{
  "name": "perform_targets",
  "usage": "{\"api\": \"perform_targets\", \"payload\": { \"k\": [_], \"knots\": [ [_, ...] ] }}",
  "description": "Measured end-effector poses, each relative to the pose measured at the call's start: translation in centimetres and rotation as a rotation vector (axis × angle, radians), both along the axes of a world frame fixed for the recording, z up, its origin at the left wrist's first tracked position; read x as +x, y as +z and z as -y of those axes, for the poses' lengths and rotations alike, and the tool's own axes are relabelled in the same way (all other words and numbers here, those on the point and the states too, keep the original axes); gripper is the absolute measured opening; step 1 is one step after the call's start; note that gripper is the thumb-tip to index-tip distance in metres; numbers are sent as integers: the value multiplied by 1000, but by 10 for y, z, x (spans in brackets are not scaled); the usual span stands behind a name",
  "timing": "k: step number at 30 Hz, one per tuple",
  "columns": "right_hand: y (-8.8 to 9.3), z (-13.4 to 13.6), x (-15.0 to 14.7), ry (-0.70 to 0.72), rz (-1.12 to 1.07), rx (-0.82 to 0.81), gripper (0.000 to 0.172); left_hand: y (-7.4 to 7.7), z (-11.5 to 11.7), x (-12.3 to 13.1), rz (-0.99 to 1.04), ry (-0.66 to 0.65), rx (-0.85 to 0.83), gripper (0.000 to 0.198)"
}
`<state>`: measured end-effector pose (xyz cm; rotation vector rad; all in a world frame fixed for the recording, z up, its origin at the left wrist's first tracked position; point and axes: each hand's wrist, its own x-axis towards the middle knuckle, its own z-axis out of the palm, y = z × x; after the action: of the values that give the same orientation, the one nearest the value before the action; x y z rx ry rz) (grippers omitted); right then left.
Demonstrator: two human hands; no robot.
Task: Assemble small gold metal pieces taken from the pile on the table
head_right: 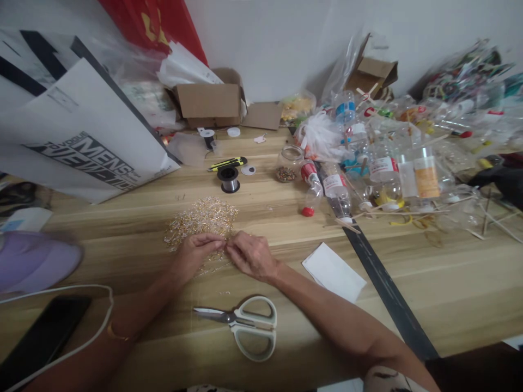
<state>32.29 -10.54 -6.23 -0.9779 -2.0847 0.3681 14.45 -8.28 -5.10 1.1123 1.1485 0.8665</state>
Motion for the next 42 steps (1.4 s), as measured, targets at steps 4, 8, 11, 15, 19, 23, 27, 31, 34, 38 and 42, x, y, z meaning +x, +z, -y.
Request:
{"api": "perform_targets", "payload": {
  "k": [4,8,11,15,19,23,27,31,34,38,42],
  "knots": [
    [0,0,0,-8,7,9,8,1,0,0,-7,-3,-2,14],
    [0,0,0,-6,15,16,9,1,0,0,-25,-27,9,14],
    [0,0,-1,-9,16,30,8,0,1,0,-14,-30,17,14],
    [0,0,-1,-12,14,51,8,2,2,1,-18,-22,-2,16],
    [0,-1,0,-1,12,55,6,3,2,2,-13,-16,-15,15],
    [0,-1,-1,1,8,59,6,3,2,2,11,-22,-21,14],
    [-1,-1,-1,-5,11,55,6,2,2,1,10,-32,-13,14],
    [-2,-1,-1,-10,26,42,6,2,1,-1,2,-47,15,15],
    [-4,-2,0,-15,38,37,7,2,0,-2,-9,-48,37,17],
    [-5,-2,0,-12,42,46,7,4,-1,-2,-77,-54,94,16],
    [-3,-2,0,-10,52,43,7,5,-1,-3,-122,-75,149,14]
  ]
}}
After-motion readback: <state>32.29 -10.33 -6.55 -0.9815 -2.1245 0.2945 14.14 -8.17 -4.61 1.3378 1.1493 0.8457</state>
